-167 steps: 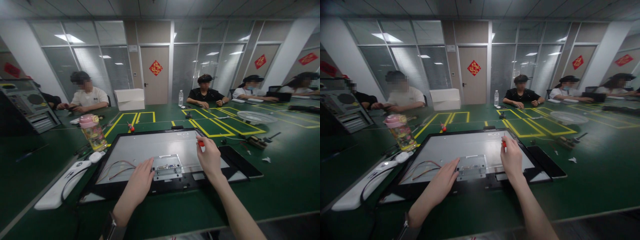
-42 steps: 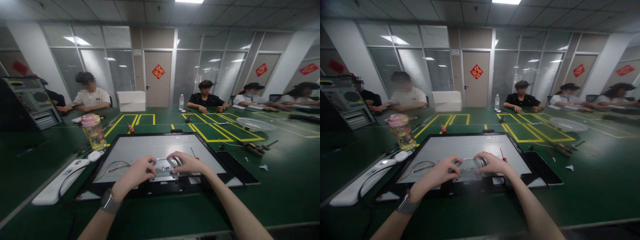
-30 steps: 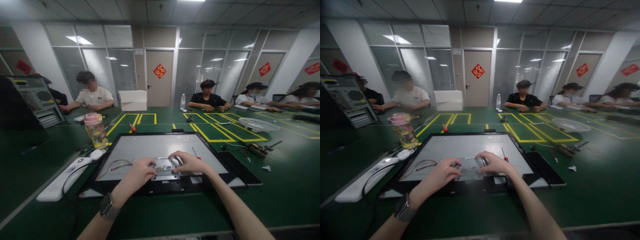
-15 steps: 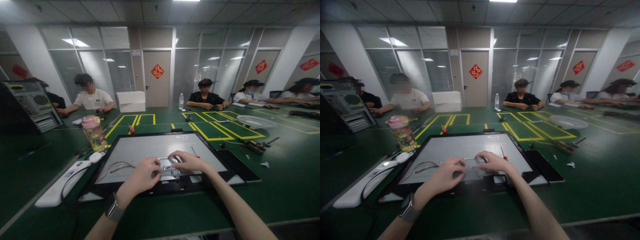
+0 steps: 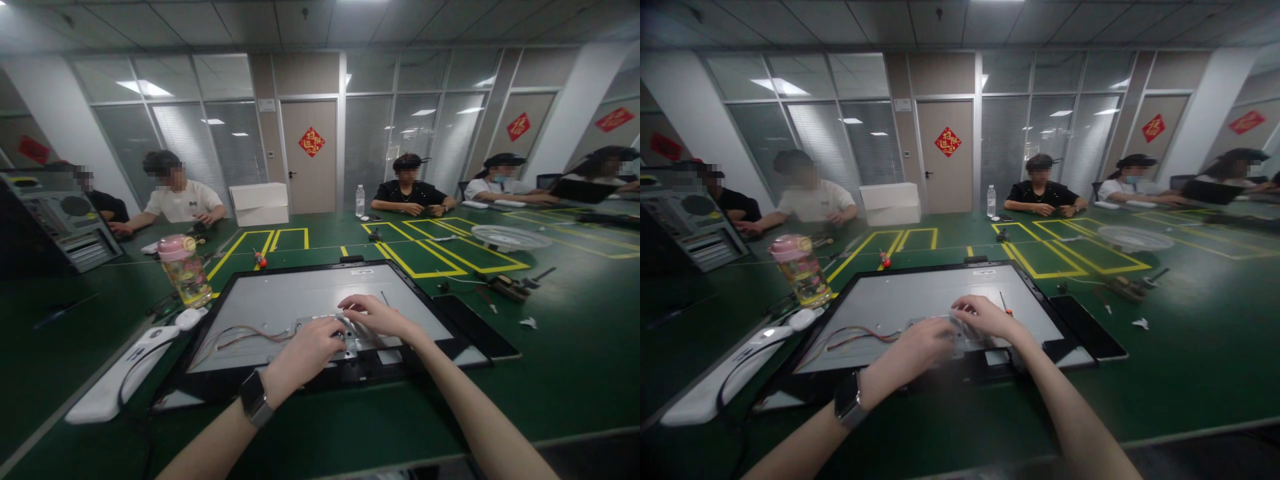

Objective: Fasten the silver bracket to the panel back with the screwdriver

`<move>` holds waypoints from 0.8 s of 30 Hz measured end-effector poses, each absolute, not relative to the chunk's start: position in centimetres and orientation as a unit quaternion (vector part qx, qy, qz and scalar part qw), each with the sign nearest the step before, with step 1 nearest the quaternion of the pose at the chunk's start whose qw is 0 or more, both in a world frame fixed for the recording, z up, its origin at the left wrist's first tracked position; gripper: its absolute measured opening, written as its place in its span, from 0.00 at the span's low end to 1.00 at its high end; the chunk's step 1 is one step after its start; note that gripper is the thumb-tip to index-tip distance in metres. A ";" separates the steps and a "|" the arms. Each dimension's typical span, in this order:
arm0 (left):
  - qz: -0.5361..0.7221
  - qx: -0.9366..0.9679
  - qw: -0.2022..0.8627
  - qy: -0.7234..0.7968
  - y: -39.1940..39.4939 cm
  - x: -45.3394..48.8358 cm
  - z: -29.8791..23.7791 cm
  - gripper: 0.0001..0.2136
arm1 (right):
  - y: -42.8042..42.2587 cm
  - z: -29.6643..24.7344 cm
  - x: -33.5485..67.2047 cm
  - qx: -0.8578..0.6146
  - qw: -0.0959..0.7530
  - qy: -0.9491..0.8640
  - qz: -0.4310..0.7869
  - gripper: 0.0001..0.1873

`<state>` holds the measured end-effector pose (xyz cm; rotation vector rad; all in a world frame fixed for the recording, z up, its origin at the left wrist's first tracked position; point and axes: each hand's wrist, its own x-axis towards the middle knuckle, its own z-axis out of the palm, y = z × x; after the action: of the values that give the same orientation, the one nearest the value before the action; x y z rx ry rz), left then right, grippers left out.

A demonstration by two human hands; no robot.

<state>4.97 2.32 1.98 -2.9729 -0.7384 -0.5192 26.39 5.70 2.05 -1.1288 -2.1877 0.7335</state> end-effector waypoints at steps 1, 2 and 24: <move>-0.172 -0.955 0.018 -0.239 2.4 5.0 1.9 0.05 | 5.8 2.1 26.5 -0.426 0.284 -0.817 0.267 0.15; -0.177 -0.954 0.017 -0.240 2.4 5.0 1.8 0.05 | 5.8 2.1 26.6 -0.434 0.286 -0.816 0.254 0.14; -0.242 -0.922 -0.060 -0.297 0.9 5.0 1.8 0.09 | 5.2 1.7 29.8 -0.755 0.102 -0.648 0.028 0.14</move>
<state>4.97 0.92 1.76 -3.0118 -0.9706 -0.7898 29.76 5.24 1.70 -2.2276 -1.9121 0.0828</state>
